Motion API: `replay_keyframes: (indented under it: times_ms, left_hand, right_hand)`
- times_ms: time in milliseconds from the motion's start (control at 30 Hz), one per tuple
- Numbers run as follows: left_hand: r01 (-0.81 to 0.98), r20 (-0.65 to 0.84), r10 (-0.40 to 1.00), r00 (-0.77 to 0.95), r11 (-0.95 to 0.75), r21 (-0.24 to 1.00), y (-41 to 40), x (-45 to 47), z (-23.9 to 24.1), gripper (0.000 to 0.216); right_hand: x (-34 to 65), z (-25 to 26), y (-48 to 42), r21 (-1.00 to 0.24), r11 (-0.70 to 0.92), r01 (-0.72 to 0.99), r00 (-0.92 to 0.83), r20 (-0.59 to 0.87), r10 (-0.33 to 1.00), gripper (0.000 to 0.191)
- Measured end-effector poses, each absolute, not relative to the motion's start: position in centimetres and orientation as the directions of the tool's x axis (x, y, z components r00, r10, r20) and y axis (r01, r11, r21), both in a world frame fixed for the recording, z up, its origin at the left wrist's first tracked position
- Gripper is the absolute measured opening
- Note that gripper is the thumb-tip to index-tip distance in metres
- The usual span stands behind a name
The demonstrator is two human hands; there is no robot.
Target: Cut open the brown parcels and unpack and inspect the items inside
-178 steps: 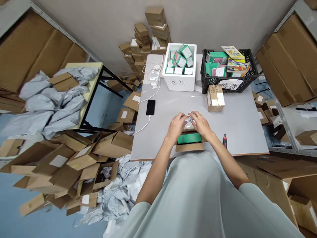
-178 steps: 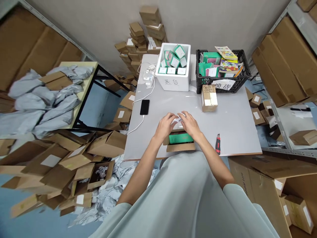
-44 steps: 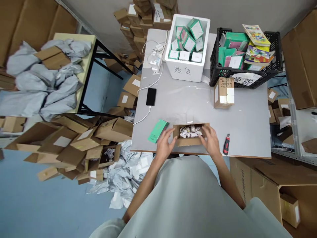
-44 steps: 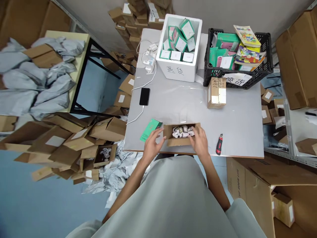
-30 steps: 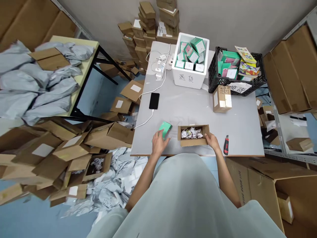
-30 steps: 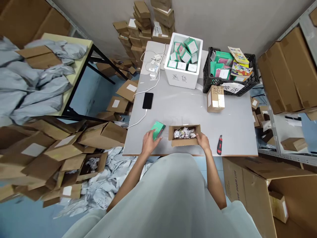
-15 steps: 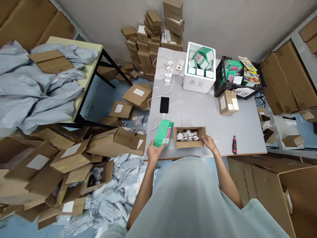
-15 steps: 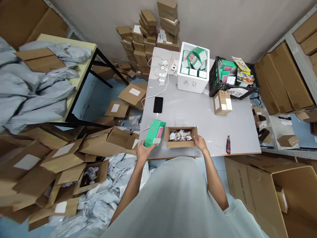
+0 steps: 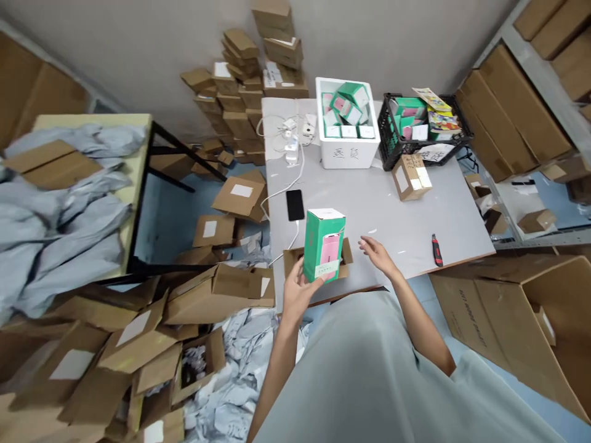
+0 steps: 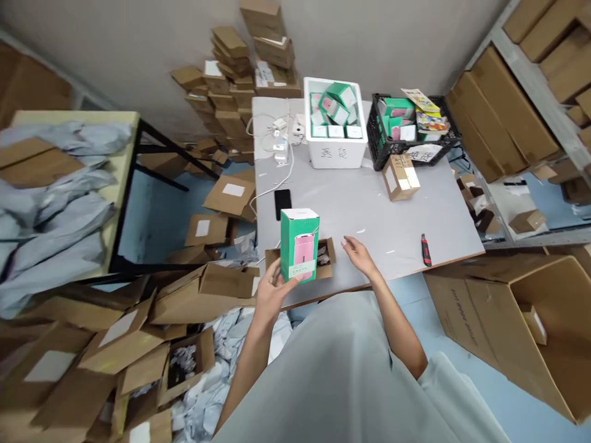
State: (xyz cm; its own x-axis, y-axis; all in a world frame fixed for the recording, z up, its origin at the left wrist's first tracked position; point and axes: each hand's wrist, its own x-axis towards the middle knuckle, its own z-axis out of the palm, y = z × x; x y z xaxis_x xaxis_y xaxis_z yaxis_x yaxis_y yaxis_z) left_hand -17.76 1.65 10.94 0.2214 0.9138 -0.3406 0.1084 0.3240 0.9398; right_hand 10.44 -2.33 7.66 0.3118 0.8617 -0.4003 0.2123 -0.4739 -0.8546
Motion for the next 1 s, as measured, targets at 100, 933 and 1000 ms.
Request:
replay_keyframes:
  times_ms: [100, 933, 1000]
  left_hand:
    - [0.060, -0.410, 0.800, 0.439, 0.429, 0.901, 0.7, -14.3, 10.2, 0.086]
    - [0.308, -0.439, 0.849, 0.294, 0.350, 0.885, -7.8, 13.2, 9.4, 0.109]
    - [0.290, -0.478, 0.848, 0.228, 0.410, 0.865, -7.8, 13.3, 9.7, 0.096]
  right_hand:
    - [13.2, 11.0, -4.4, -0.940, -0.335, 0.065, 0.374, -0.288, 0.882, 0.072]
    - [32.0, 11.8, -5.6, -0.953, -0.258, 0.158, 0.332, -0.195, 0.923, 0.058]
    - [32.5, 11.0, -5.2, -0.954, -0.268, 0.136, 0.317, -0.215, 0.924, 0.064]
